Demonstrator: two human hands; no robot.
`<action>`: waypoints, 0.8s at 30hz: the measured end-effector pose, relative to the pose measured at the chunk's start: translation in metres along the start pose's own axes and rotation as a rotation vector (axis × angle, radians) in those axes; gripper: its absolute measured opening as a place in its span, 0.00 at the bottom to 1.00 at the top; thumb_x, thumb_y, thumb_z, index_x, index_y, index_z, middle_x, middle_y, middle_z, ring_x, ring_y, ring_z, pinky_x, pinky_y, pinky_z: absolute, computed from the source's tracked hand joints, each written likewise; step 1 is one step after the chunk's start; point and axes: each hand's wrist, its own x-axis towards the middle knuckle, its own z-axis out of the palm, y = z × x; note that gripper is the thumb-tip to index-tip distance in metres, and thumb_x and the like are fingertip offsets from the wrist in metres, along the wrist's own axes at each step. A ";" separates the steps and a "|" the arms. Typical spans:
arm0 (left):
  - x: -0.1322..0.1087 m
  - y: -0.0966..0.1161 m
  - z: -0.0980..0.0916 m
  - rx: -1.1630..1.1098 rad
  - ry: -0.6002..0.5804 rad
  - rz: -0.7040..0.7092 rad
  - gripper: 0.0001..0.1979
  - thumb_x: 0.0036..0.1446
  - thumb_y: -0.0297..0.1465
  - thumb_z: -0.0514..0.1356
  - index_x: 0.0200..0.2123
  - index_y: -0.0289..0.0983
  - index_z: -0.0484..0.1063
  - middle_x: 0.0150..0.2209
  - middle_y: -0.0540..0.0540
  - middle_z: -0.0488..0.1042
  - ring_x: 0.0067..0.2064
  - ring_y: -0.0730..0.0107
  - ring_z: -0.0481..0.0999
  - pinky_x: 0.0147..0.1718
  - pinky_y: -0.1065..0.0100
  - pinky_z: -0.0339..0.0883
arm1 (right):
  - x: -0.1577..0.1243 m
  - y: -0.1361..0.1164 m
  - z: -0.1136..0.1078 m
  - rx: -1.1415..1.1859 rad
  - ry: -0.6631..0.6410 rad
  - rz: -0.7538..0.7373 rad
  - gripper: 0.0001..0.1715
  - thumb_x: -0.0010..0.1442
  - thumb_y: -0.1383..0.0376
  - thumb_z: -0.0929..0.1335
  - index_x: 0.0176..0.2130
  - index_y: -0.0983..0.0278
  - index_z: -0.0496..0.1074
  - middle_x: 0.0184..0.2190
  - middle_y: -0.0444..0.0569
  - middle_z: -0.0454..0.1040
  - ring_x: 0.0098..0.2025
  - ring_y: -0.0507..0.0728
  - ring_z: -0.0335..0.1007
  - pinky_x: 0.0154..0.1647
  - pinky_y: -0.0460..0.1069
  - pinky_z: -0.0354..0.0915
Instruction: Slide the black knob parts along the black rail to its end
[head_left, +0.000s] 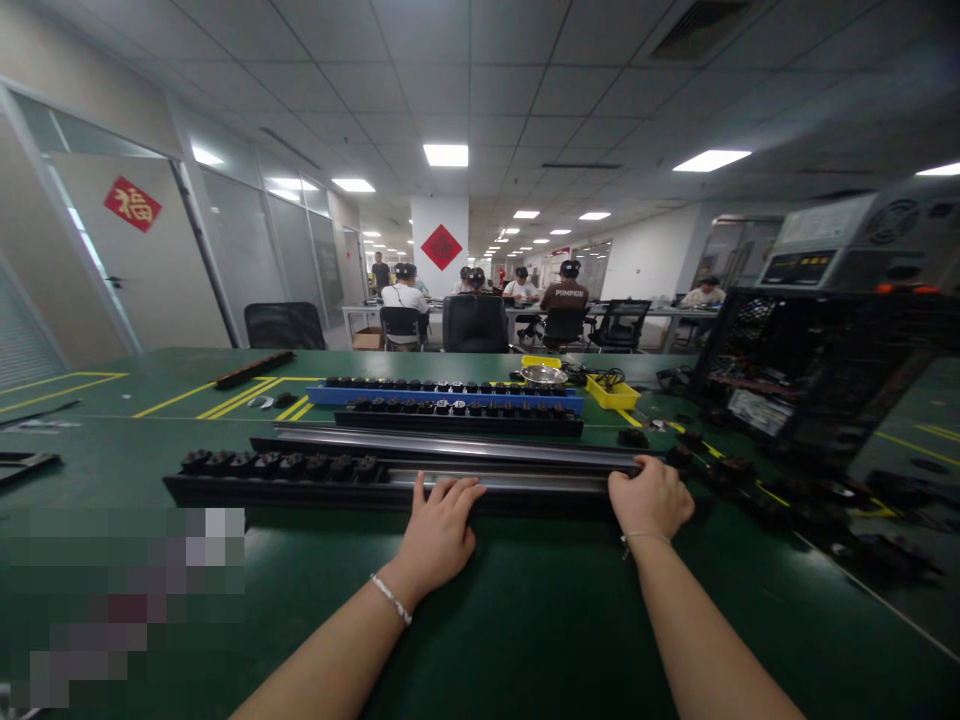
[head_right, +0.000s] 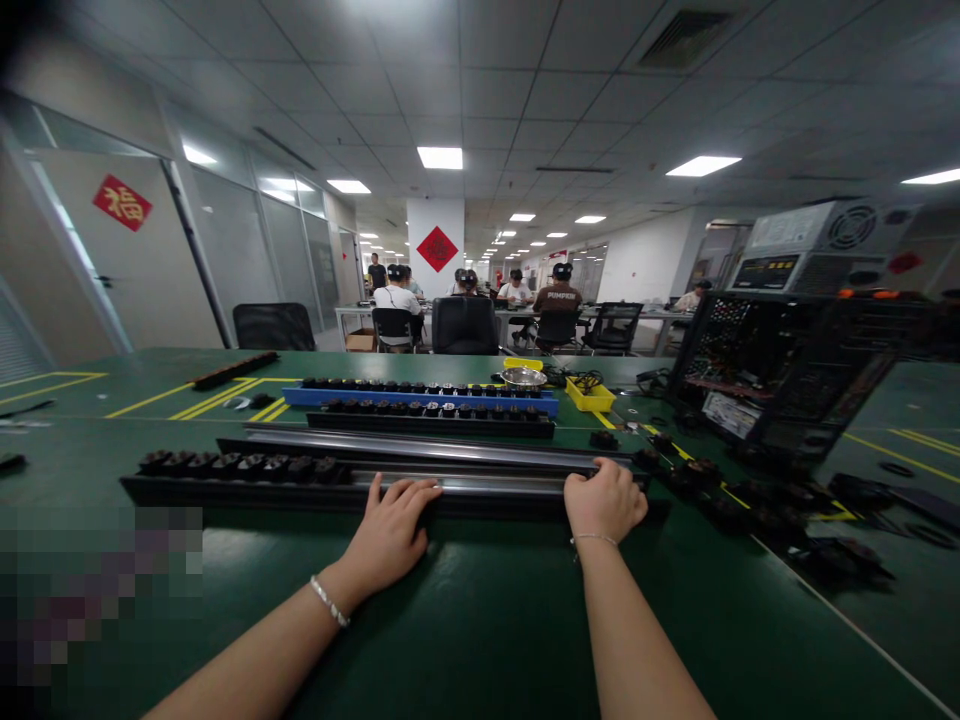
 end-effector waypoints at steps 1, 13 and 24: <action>0.000 0.000 0.000 -0.002 -0.001 0.000 0.28 0.50 0.24 0.53 0.55 0.45 0.61 0.57 0.47 0.66 0.57 0.59 0.61 0.61 0.40 0.32 | 0.001 0.001 0.000 0.001 0.006 0.004 0.23 0.49 0.63 0.62 0.45 0.66 0.70 0.43 0.57 0.70 0.46 0.63 0.63 0.49 0.57 0.54; 0.000 -0.001 0.000 -0.032 0.005 0.006 0.28 0.50 0.24 0.53 0.56 0.46 0.60 0.57 0.48 0.66 0.58 0.59 0.60 0.61 0.40 0.31 | 0.009 0.012 0.000 0.013 0.010 0.069 0.22 0.51 0.63 0.62 0.46 0.65 0.70 0.43 0.58 0.69 0.47 0.64 0.62 0.51 0.60 0.53; -0.001 -0.003 0.001 -0.024 0.013 0.019 0.28 0.50 0.24 0.53 0.55 0.46 0.60 0.57 0.50 0.66 0.57 0.60 0.60 0.60 0.39 0.32 | 0.015 0.020 -0.001 0.014 0.028 0.106 0.23 0.52 0.63 0.61 0.46 0.66 0.71 0.45 0.59 0.69 0.47 0.66 0.63 0.50 0.60 0.55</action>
